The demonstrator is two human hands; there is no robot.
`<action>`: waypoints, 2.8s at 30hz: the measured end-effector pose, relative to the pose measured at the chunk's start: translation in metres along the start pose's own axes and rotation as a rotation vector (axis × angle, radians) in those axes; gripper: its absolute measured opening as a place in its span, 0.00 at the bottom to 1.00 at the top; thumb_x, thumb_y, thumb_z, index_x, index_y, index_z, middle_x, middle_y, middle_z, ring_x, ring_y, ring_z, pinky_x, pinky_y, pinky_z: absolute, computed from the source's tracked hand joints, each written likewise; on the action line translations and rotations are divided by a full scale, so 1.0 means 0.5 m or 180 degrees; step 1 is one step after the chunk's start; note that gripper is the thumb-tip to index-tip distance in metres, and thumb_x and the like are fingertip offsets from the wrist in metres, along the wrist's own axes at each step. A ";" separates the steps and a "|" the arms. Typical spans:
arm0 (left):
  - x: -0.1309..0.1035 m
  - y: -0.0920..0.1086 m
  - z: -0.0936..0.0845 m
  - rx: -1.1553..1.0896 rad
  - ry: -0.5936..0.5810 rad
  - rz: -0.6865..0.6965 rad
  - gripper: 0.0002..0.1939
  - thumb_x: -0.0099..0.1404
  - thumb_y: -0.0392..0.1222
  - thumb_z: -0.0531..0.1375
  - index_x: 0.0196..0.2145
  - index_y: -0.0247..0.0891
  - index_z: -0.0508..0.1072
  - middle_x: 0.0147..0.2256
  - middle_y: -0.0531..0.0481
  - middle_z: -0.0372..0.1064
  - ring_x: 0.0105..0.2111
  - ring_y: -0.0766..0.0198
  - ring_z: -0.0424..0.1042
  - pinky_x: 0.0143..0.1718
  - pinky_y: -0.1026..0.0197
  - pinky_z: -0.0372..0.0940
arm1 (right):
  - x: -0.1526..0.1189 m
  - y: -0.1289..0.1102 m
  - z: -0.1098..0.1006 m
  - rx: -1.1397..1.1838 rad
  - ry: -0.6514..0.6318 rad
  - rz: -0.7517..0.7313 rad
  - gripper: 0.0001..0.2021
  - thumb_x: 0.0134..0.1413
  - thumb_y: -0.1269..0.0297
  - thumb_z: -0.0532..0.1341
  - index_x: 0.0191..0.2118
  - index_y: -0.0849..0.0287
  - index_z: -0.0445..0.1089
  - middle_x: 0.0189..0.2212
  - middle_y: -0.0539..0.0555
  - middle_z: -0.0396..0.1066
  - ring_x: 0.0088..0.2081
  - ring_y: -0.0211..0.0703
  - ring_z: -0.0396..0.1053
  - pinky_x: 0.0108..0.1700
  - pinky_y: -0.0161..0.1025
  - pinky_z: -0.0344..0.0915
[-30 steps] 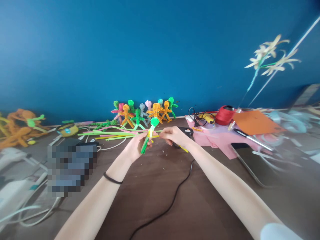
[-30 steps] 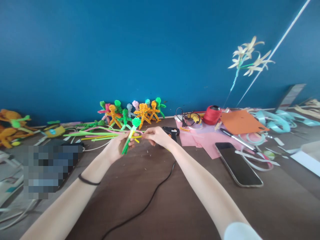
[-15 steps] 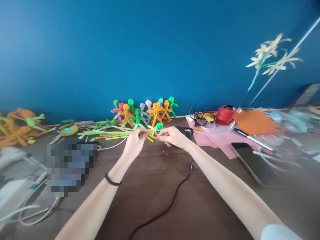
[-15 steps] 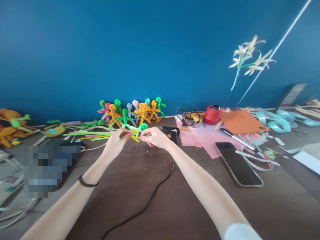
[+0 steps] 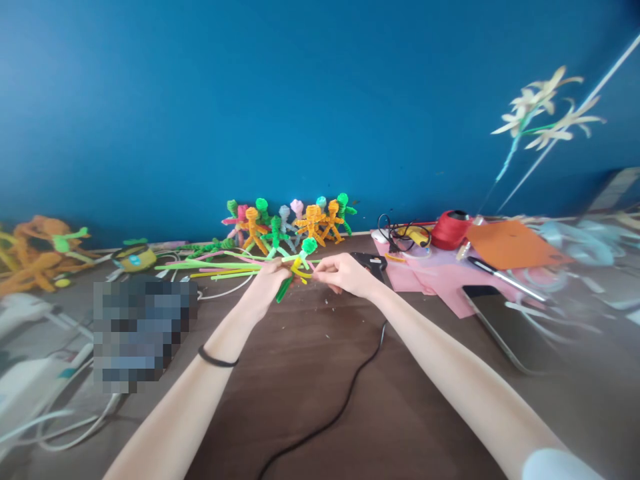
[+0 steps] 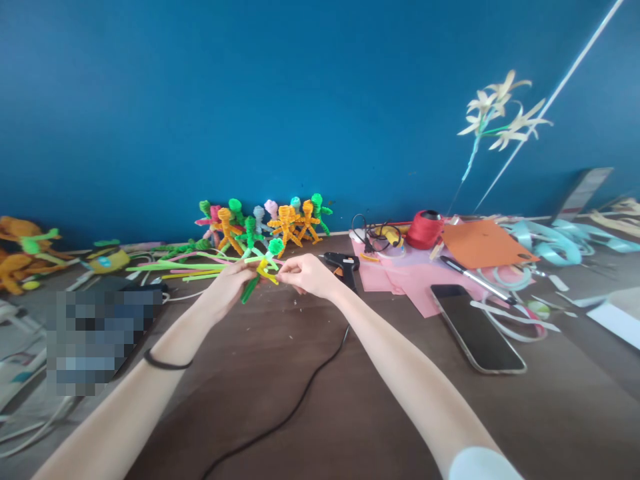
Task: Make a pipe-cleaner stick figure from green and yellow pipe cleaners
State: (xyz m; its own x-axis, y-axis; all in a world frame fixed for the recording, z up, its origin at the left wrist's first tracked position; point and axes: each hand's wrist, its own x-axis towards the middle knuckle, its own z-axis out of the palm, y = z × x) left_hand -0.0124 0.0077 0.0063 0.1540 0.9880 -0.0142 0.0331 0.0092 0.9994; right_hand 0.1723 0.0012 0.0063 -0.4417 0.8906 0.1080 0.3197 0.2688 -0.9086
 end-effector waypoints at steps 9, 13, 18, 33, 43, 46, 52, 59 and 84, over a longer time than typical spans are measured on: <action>-0.014 -0.003 0.015 0.0264 0.0536 0.0340 0.09 0.50 0.43 0.63 0.27 0.35 0.70 0.25 0.53 0.67 0.27 0.66 0.66 0.30 0.64 0.58 | -0.001 -0.012 0.013 -0.0081 0.0080 -0.0016 0.11 0.48 0.60 0.58 0.25 0.63 0.67 0.12 0.45 0.58 0.15 0.30 0.55 0.22 0.31 0.52; -0.012 -0.007 0.013 0.0019 0.0487 0.0232 0.10 0.49 0.43 0.63 0.29 0.35 0.73 0.27 0.51 0.68 0.29 0.66 0.66 0.29 0.65 0.57 | -0.003 -0.013 0.013 -0.0103 0.0117 -0.0009 0.11 0.49 0.59 0.57 0.25 0.63 0.66 0.12 0.45 0.58 0.15 0.30 0.55 0.21 0.31 0.52; -0.005 -0.004 0.011 -0.0709 0.0581 -0.0267 0.08 0.45 0.40 0.66 0.23 0.34 0.74 0.21 0.53 0.66 0.21 0.72 0.61 0.22 0.67 0.54 | 0.000 -0.006 0.008 -0.0024 0.0211 -0.0057 0.11 0.49 0.58 0.57 0.27 0.63 0.66 0.11 0.44 0.58 0.15 0.30 0.55 0.21 0.31 0.51; -0.027 0.022 0.019 -0.1624 -0.0584 -0.0810 0.01 0.52 0.32 0.63 0.26 0.32 0.74 0.26 0.49 0.68 0.21 0.74 0.62 0.19 0.70 0.59 | 0.006 0.013 -0.012 0.0288 0.0175 -0.0046 0.12 0.47 0.57 0.58 0.29 0.63 0.68 0.11 0.44 0.58 0.15 0.30 0.54 0.22 0.31 0.51; -0.020 0.013 0.023 -0.0568 -0.0139 -0.0203 0.11 0.47 0.34 0.62 0.32 0.33 0.76 0.33 0.46 0.73 0.28 0.66 0.69 0.33 0.63 0.64 | 0.006 0.026 -0.026 0.0296 0.0311 -0.0001 0.11 0.46 0.60 0.59 0.27 0.64 0.68 0.10 0.44 0.57 0.14 0.29 0.53 0.21 0.31 0.49; -0.021 0.005 0.030 -0.0515 0.0063 0.0030 0.09 0.49 0.36 0.59 0.30 0.32 0.75 0.34 0.46 0.73 0.32 0.63 0.70 0.35 0.62 0.64 | 0.006 0.020 -0.019 0.0228 0.0252 0.0070 0.10 0.46 0.60 0.58 0.26 0.64 0.67 0.10 0.44 0.57 0.14 0.29 0.53 0.21 0.31 0.49; -0.014 -0.010 0.037 -0.0731 0.0454 0.0143 0.11 0.48 0.37 0.54 0.27 0.33 0.74 0.27 0.49 0.72 0.28 0.65 0.68 0.33 0.63 0.63 | 0.002 0.009 -0.011 0.0123 0.0259 0.0134 0.09 0.47 0.61 0.58 0.25 0.63 0.65 0.10 0.44 0.57 0.14 0.29 0.53 0.21 0.31 0.48; -0.021 -0.008 0.047 -0.0597 0.0470 0.0298 0.08 0.47 0.37 0.58 0.27 0.34 0.73 0.27 0.50 0.70 0.29 0.66 0.66 0.33 0.63 0.61 | 0.004 0.014 -0.008 0.0153 0.0310 0.0066 0.10 0.48 0.59 0.57 0.25 0.62 0.63 0.09 0.43 0.57 0.13 0.30 0.53 0.20 0.30 0.47; -0.024 0.006 0.041 -0.1963 -0.0363 -0.0715 0.03 0.55 0.33 0.60 0.24 0.33 0.72 0.22 0.53 0.62 0.18 0.76 0.57 0.23 0.69 0.60 | 0.003 0.007 -0.003 0.0118 0.0257 -0.0077 0.17 0.46 0.51 0.60 0.23 0.62 0.63 0.12 0.44 0.56 0.16 0.29 0.52 0.21 0.32 0.47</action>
State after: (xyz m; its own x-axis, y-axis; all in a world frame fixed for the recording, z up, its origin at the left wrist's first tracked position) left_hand 0.0063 -0.0073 0.0086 0.3138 0.9295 -0.1937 -0.4893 0.3331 0.8060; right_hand 0.1741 0.0042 0.0038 -0.3793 0.9112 0.1609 0.2779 0.2781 -0.9195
